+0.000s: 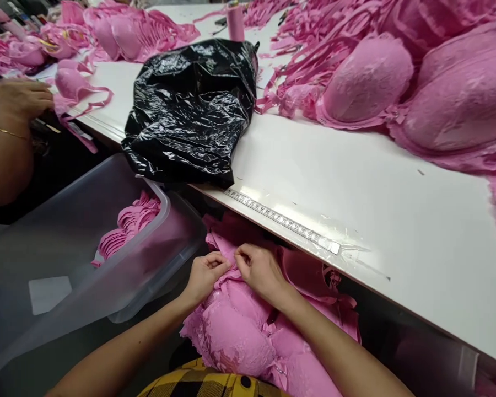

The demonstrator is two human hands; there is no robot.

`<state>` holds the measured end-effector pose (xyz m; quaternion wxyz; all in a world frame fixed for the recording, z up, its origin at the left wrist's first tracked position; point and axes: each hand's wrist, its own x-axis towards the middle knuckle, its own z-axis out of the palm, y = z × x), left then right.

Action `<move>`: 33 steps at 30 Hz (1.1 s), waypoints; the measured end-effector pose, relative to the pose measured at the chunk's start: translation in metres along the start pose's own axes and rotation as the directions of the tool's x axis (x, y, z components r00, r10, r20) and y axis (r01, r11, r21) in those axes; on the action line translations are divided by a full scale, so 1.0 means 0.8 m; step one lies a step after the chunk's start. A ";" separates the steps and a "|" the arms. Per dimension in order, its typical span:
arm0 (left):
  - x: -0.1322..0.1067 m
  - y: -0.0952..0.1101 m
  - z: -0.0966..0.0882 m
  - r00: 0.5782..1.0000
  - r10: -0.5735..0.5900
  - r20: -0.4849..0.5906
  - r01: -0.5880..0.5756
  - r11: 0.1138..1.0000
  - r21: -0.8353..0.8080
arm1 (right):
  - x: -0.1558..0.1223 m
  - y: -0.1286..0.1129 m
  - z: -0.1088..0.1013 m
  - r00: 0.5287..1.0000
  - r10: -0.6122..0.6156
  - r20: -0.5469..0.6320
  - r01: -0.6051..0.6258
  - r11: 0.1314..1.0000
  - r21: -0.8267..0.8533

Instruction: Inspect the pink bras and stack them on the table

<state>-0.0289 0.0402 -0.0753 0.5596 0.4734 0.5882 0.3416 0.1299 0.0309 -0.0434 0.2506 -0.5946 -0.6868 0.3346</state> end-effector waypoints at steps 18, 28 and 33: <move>0.005 -0.004 0.010 0.996 -0.012 -0.092 0.004 0.997 -0.080 | 0.022 -0.001 0.034 0.999 -0.028 0.031 0.032 0.986 -0.162; 0.010 -0.008 0.018 0.990 -0.116 -0.076 0.095 0.965 -0.243 | 0.014 -0.009 0.035 0.993 -0.078 -0.093 0.062 0.984 -0.168; 0.015 0.001 0.020 0.997 -0.064 0.044 0.070 0.982 -0.173 | 0.010 -0.008 0.033 0.989 -0.097 -0.111 0.079 0.985 -0.151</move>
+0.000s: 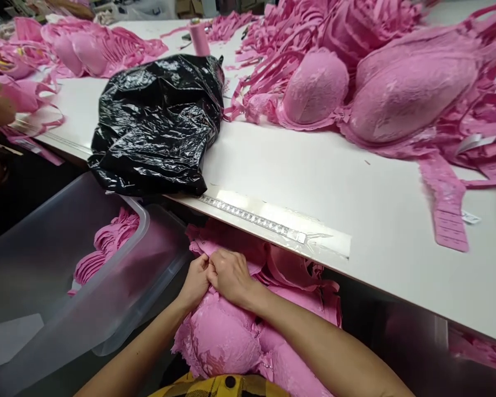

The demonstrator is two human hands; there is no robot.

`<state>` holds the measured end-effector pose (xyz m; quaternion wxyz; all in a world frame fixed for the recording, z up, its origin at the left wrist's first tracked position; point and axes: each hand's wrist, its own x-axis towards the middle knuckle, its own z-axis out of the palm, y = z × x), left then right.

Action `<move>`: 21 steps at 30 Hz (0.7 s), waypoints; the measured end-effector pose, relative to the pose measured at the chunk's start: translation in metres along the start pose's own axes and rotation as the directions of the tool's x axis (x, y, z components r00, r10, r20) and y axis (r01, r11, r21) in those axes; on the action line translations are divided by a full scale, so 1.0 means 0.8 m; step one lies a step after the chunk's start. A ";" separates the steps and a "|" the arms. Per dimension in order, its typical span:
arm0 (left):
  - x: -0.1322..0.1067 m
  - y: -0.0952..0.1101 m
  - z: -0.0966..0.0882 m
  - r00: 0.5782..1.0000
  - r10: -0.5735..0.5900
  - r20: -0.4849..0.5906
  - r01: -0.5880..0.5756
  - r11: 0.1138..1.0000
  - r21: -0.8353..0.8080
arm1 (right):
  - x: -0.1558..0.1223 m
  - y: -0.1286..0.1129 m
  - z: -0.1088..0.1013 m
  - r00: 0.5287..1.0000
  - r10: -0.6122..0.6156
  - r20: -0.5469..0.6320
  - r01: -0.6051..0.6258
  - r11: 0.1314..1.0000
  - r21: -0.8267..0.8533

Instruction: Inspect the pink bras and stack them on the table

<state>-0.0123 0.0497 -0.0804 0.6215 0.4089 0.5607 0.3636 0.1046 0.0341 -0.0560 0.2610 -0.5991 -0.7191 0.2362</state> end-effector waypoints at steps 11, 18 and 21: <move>0.019 0.001 0.011 0.998 -0.039 0.044 0.044 0.994 -0.103 | -0.004 -0.017 -0.003 0.998 -0.059 -0.030 0.063 0.985 0.163; 0.022 0.000 0.000 0.997 -0.057 0.058 0.066 0.983 -0.174 | -0.008 0.026 -0.047 0.995 0.081 0.050 -0.093 0.943 0.320; 0.024 -0.004 -0.006 0.998 -0.046 0.042 0.052 0.982 -0.179 | -0.013 0.033 -0.043 0.986 0.065 0.150 -0.102 0.961 0.255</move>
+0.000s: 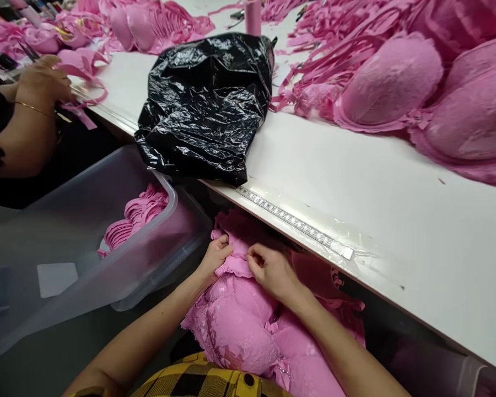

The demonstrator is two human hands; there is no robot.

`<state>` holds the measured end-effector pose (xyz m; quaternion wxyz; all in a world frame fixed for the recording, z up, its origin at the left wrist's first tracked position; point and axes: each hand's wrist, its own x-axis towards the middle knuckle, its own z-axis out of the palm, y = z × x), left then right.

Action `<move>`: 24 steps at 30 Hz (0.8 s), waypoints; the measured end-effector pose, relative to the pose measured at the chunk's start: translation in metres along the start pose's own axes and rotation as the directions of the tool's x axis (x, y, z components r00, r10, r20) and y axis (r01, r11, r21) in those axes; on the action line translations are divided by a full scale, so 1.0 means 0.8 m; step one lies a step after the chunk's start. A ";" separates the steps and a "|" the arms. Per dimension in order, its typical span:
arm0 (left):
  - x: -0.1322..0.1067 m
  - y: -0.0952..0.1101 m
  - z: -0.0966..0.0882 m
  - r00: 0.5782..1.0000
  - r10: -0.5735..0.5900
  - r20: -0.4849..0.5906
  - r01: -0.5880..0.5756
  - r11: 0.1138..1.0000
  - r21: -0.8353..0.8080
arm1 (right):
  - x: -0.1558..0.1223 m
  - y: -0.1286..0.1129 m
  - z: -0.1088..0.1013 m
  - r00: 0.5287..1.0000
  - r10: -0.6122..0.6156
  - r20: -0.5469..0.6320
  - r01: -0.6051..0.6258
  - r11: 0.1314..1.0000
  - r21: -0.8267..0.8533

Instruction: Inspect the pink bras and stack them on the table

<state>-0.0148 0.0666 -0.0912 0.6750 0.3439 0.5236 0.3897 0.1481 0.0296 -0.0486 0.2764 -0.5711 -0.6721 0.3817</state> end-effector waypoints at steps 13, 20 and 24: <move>-0.006 -0.004 -0.004 0.996 -0.001 0.087 0.002 1.000 -0.014 | -0.002 0.004 0.030 0.952 -0.287 -0.104 0.239 0.913 -0.332; -0.017 0.013 -0.017 0.970 -0.086 0.227 0.087 0.996 0.004 | -0.003 0.010 0.035 0.954 -0.275 -0.124 0.258 0.957 -0.135; -0.013 0.007 -0.008 0.985 -0.068 0.156 0.060 0.997 0.057 | -0.004 0.008 0.043 0.958 -0.272 -0.089 0.260 0.957 -0.125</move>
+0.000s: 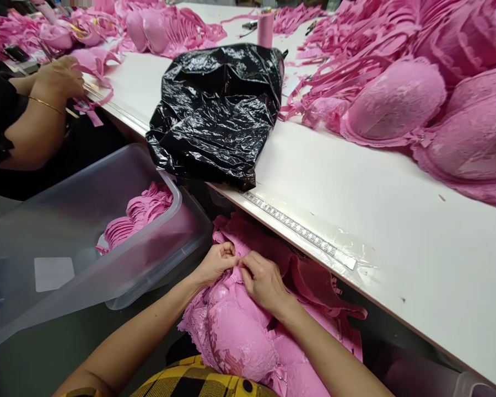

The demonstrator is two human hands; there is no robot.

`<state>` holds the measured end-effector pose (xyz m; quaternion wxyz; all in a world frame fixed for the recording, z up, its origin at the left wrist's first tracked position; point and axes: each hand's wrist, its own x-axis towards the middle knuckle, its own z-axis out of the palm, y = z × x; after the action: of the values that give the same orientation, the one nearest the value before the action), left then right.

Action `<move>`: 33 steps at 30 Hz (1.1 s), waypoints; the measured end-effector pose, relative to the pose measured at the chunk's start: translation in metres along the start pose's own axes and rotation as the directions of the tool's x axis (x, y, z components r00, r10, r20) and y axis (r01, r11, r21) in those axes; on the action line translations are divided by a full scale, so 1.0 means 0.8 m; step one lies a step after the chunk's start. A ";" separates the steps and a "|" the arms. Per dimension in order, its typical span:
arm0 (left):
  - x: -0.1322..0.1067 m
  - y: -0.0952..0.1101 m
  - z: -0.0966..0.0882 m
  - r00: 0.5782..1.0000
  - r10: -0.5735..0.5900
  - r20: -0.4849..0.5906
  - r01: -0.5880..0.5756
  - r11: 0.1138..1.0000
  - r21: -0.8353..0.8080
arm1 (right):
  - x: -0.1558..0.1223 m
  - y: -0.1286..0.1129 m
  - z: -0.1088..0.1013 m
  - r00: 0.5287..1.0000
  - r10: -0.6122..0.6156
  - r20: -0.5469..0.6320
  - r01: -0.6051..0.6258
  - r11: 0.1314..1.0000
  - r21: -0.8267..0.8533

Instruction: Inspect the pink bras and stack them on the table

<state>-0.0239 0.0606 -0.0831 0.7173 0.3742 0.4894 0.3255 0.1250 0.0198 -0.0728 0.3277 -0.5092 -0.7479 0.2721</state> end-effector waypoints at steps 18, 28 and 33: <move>-0.003 0.000 0.002 0.996 -0.047 -0.074 0.044 0.998 -0.040 | -0.003 0.004 0.002 0.991 0.081 0.111 -0.077 0.996 -0.032; 0.019 -0.004 0.016 0.976 0.006 -0.218 -0.019 0.998 -0.059 | -0.004 0.003 -0.018 0.973 0.152 0.176 -0.172 0.979 0.108; 0.007 0.002 0.016 0.987 -0.015 -0.158 0.006 0.998 -0.056 | -0.005 0.004 -0.019 0.950 0.278 0.143 -0.297 0.946 0.129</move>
<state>-0.0099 0.0631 -0.0810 0.6879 0.3247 0.5376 0.3637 0.1400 0.0184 -0.0664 0.2748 -0.5693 -0.6619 0.4028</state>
